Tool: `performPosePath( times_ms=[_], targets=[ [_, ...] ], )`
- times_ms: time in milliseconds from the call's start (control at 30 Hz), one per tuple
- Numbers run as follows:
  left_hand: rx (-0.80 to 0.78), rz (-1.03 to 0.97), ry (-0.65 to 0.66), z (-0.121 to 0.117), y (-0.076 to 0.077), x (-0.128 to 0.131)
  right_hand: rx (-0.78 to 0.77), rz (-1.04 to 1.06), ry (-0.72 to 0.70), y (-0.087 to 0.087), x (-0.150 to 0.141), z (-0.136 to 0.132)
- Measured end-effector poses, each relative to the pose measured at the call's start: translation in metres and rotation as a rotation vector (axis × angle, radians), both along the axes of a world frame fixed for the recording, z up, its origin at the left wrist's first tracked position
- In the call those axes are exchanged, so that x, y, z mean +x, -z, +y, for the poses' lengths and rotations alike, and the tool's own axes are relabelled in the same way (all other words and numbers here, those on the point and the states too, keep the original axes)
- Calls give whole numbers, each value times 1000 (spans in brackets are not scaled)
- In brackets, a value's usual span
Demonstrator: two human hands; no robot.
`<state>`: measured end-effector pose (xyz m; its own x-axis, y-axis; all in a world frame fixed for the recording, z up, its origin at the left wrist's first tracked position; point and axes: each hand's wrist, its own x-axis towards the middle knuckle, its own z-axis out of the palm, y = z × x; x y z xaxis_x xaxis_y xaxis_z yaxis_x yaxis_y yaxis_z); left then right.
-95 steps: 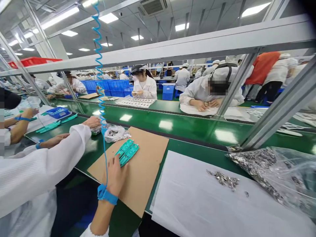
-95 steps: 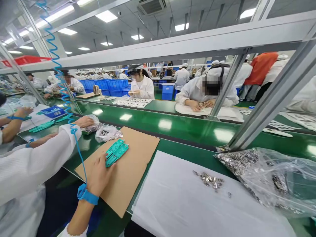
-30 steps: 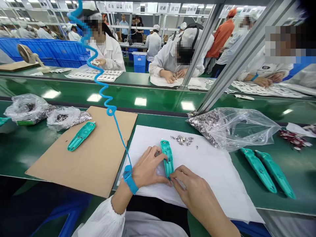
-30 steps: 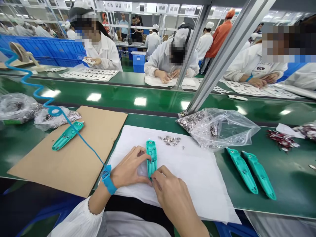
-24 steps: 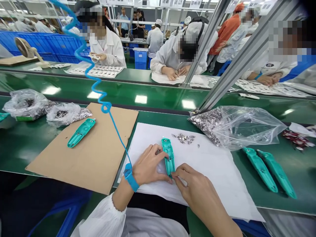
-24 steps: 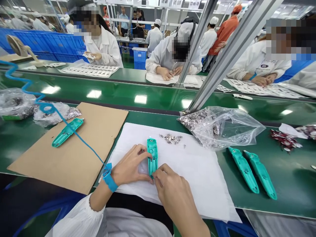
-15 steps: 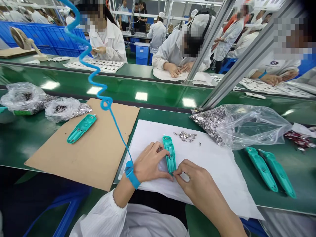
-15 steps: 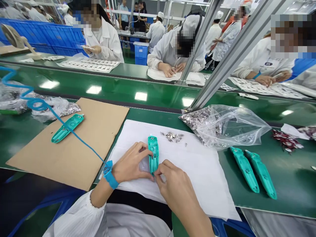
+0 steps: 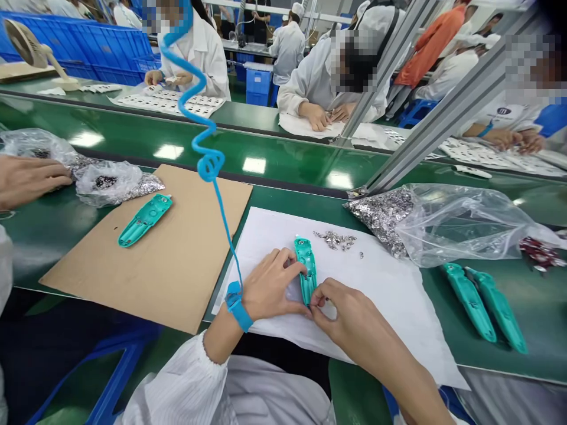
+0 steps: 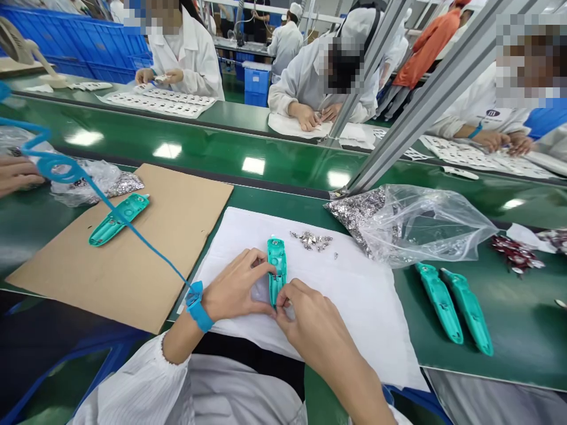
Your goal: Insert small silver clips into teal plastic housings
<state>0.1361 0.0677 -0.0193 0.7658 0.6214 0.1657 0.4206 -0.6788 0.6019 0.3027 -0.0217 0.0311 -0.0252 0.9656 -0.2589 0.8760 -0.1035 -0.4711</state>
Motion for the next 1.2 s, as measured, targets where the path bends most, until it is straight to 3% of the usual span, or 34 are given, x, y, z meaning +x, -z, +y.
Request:
performPosePath(
  times_ms=[200,300,367,467,533,600,867,1200],
  targets=[
    [2,-15,0,0,0,0,-36,41,-52,-8,5,5],
    [9,-25,-8,0,1,1,17,140,30,-9,9,4],
    [10,-14,-15,-1,2,1,85,361,178,-8,11,4],
    [8,15,-17,-1,0,2,197,982,396,-5,12,9],
    [9,36,-13,-1,-1,2,236,1329,469,-5,11,16],
    [11,47,-7,-1,-2,2,259,1493,507,-4,8,26],
    [12,26,-4,0,0,2,380,1597,581,8,-6,57],
    [28,3,-3,0,4,3,404,1567,634,21,-16,66]
  ],
)
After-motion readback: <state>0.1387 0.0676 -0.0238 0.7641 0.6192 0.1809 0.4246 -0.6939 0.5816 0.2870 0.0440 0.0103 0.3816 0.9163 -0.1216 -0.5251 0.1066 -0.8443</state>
